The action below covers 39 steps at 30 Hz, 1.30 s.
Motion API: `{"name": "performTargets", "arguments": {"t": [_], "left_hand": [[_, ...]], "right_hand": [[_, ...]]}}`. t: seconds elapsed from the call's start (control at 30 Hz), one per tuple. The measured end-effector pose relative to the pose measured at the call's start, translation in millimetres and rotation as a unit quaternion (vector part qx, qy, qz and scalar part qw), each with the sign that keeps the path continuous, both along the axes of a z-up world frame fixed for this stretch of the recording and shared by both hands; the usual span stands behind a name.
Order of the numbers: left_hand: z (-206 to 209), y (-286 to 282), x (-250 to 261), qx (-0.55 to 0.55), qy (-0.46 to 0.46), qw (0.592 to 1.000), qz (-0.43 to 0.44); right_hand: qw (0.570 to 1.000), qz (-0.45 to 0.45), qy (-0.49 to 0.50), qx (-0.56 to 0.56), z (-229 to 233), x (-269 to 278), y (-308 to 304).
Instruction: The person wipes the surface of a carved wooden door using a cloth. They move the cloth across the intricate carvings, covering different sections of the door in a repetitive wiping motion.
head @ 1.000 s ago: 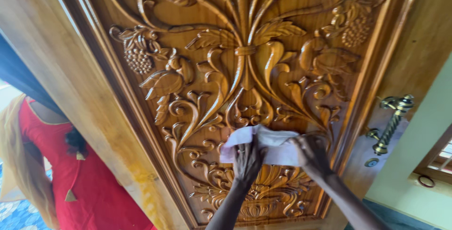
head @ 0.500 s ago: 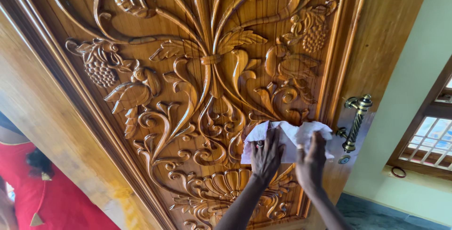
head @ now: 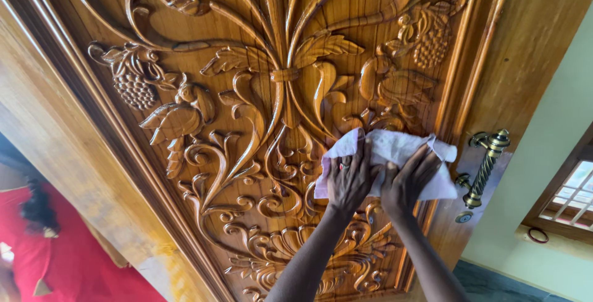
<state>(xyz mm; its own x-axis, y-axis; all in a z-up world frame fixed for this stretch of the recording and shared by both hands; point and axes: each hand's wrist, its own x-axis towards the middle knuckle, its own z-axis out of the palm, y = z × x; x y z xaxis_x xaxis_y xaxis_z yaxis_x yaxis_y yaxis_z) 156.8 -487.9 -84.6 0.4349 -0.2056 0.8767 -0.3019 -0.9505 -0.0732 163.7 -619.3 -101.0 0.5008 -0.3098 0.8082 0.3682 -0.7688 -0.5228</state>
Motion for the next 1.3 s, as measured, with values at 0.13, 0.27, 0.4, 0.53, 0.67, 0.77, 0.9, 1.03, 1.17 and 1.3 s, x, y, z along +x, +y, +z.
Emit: {"name": "performTargets", "arguments": {"t": [0.13, 0.27, 0.4, 0.53, 0.67, 0.77, 0.9, 1.03, 1.17, 1.3], "left_hand": [[42.8, -7.0, 4.1, 0.013, -0.011, 1.0, -0.014], [93.7, -14.6, 5.7, -0.001, -0.047, 0.999, -0.023], [142.3, -25.3, 6.2, 0.005, -0.069, 0.998, 0.005], [173.2, -36.7, 9.1, -0.005, -0.111, 0.994, 0.01], [175.0, -51.0, 9.9, 0.007, -0.062, 0.998, 0.028], [162.1, -54.3, 9.3, 0.034, -0.075, 0.996, 0.038], [135.8, -56.7, 13.5, 0.04, -0.078, 0.996, 0.012], [94.8, -55.8, 21.4, 0.074, -0.024, 0.997, -0.015], [29.8, -57.6, 27.1, 0.068, 0.036, 0.996, -0.033], [-48.5, -55.0, 29.8, 0.049, 0.024, 0.997, -0.047]], "right_hand": [[1.0, -0.009, -0.013, -0.027, 43.8, 13.2, -18.4], [0.994, -0.022, -0.093, -0.057, 92.8, 23.3, -26.0], [0.986, -0.024, -0.122, -0.113, 142.0, 31.9, -41.9], [0.974, -0.011, -0.164, -0.158, 179.4, 41.5, -58.2], [0.978, -0.017, -0.156, -0.138, 183.2, 43.1, -58.9], [0.98, 0.027, -0.177, -0.091, 168.8, 40.1, -53.7], [0.982, 0.024, -0.17, -0.08, 143.7, 40.3, -55.3], [0.983, -0.023, -0.15, -0.1, 107.1, 43.0, -53.9], [0.987, -0.002, -0.134, -0.09, 45.3, 41.6, -55.1], [0.989, 0.007, -0.109, -0.099, -28.3, 41.0, -58.8]]}}
